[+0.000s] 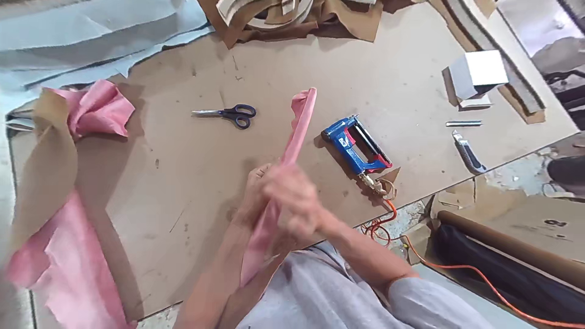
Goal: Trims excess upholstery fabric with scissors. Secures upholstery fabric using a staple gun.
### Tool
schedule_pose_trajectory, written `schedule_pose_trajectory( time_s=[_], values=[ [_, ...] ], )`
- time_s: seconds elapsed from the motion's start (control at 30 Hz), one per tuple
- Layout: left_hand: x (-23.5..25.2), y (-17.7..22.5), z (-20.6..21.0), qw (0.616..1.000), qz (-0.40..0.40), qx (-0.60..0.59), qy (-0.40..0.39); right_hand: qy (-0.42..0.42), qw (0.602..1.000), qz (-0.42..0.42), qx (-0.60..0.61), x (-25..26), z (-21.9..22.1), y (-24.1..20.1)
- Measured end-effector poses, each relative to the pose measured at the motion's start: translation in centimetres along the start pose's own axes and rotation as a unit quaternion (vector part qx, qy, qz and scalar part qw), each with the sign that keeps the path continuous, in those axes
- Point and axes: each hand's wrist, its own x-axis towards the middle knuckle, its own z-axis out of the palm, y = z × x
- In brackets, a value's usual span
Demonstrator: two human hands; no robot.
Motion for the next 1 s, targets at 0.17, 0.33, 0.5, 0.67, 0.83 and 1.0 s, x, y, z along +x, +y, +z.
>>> schedule_pose_trajectory(
  time_s=[0.17, 0.33, 0.5, 0.67, 0.83, 1.0],
  values=[
    [-0.4, 0.5, -1.5, 0.994, 0.022, 0.102, 0.045, 0.086, 0.933, 0.243, -0.252, -0.2, -12.0, 6.7],
    [1.9, 3.3, -7.5, 0.892, 0.006, 0.448, 0.06, -0.108, 0.752, 0.51, -0.402, -3.1, -13.5, 8.4],
    [3.0, 0.6, -10.7, 0.784, -0.038, 0.619, 0.039, -0.157, 0.73, 0.541, -0.388, -3.2, -14.0, 11.3],
    [2.0, -2.4, -10.7, 0.798, -0.009, 0.594, 0.102, -0.199, 0.673, 0.574, -0.421, -0.5, -13.2, 11.3],
    [2.1, -3.1, -11.2, 0.821, 0.017, 0.555, 0.132, -0.193, 0.693, 0.544, -0.433, 4.0, -9.4, 6.5],
    [2.8, -3.3, -12.4, 0.862, 0.012, 0.489, 0.132, -0.229, 0.762, 0.522, -0.308, 8.0, -2.9, 4.8]
  ],
)
